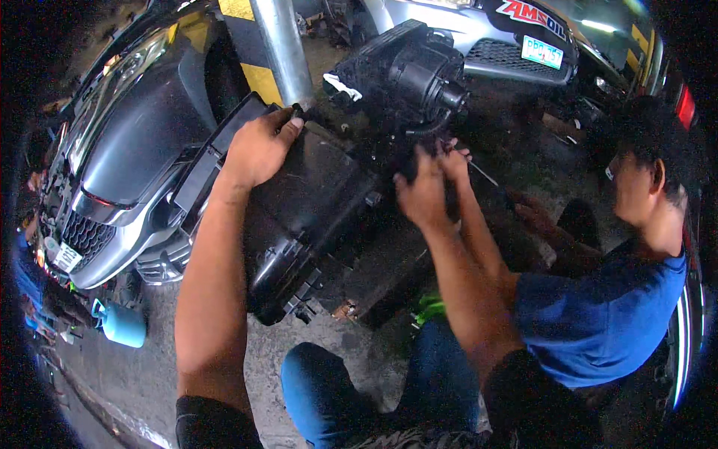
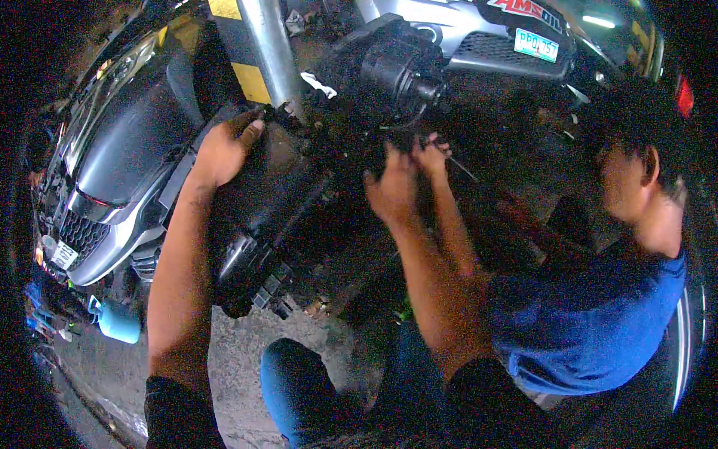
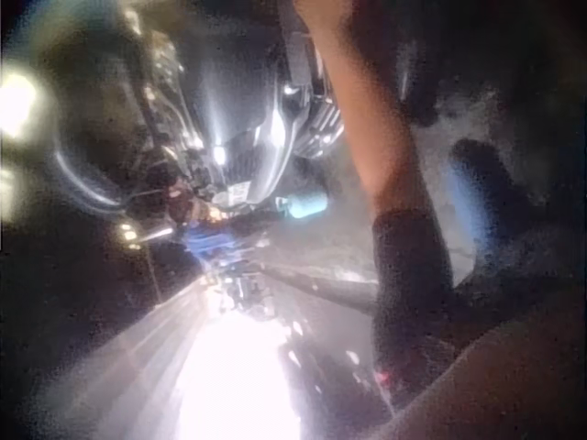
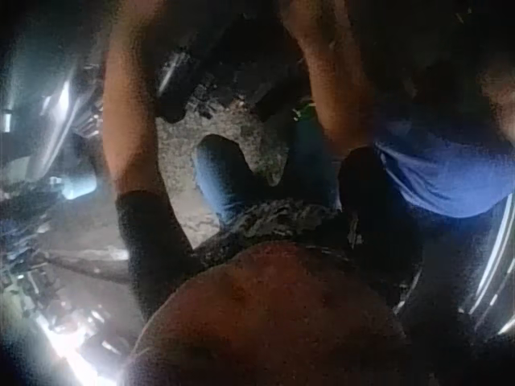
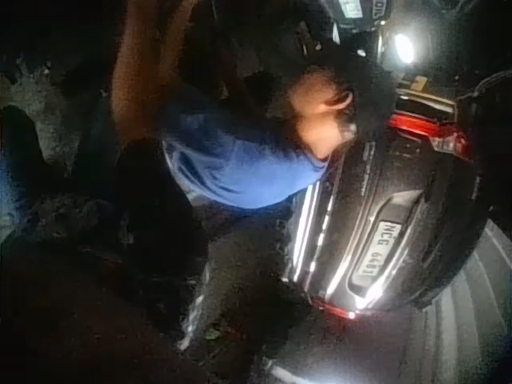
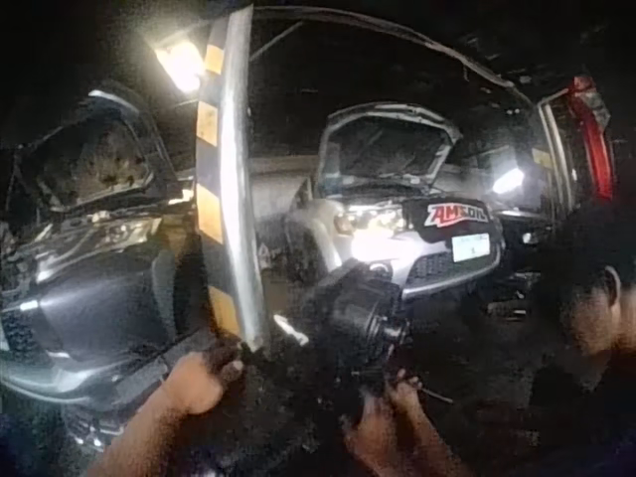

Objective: Collaboratively work on a large plastic mechanical housing using a screwdriver.

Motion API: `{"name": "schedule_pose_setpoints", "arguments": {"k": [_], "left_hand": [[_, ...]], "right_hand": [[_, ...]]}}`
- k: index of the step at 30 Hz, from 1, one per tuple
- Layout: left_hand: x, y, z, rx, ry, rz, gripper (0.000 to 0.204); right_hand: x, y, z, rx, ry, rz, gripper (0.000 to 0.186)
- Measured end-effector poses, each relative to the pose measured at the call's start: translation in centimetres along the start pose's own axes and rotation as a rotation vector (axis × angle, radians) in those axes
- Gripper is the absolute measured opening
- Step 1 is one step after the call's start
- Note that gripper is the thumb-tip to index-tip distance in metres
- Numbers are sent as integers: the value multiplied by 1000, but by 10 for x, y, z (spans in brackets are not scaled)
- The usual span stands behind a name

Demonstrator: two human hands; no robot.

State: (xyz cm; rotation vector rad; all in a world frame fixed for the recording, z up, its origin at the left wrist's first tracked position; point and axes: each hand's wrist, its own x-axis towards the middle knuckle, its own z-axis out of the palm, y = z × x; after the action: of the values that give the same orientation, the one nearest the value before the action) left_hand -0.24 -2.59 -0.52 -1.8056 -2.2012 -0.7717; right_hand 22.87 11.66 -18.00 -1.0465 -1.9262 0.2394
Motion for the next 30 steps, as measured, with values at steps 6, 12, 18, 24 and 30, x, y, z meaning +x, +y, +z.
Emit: {"name": "schedule_pose_setpoints", "arguments": {"k": [6,12,18,24,30], "left_hand": [[0,-1,1,-15,2,5,53],[4,-7,4,8,16,29,53],[3,-7,3,20,11,31,54],[4,-7,3,19,34,58,55],[1,-3,2,14,26,15,54]], "right_hand": [[-83,-18,44,48,-224,188,58],[-94,-14,53,-44,-218,114,69],[-97,-13,53,-61,-196,109,69],[-96,-13,53,-38,-166,84,70],[-96,-14,53,-39,-198,110,69]]}}
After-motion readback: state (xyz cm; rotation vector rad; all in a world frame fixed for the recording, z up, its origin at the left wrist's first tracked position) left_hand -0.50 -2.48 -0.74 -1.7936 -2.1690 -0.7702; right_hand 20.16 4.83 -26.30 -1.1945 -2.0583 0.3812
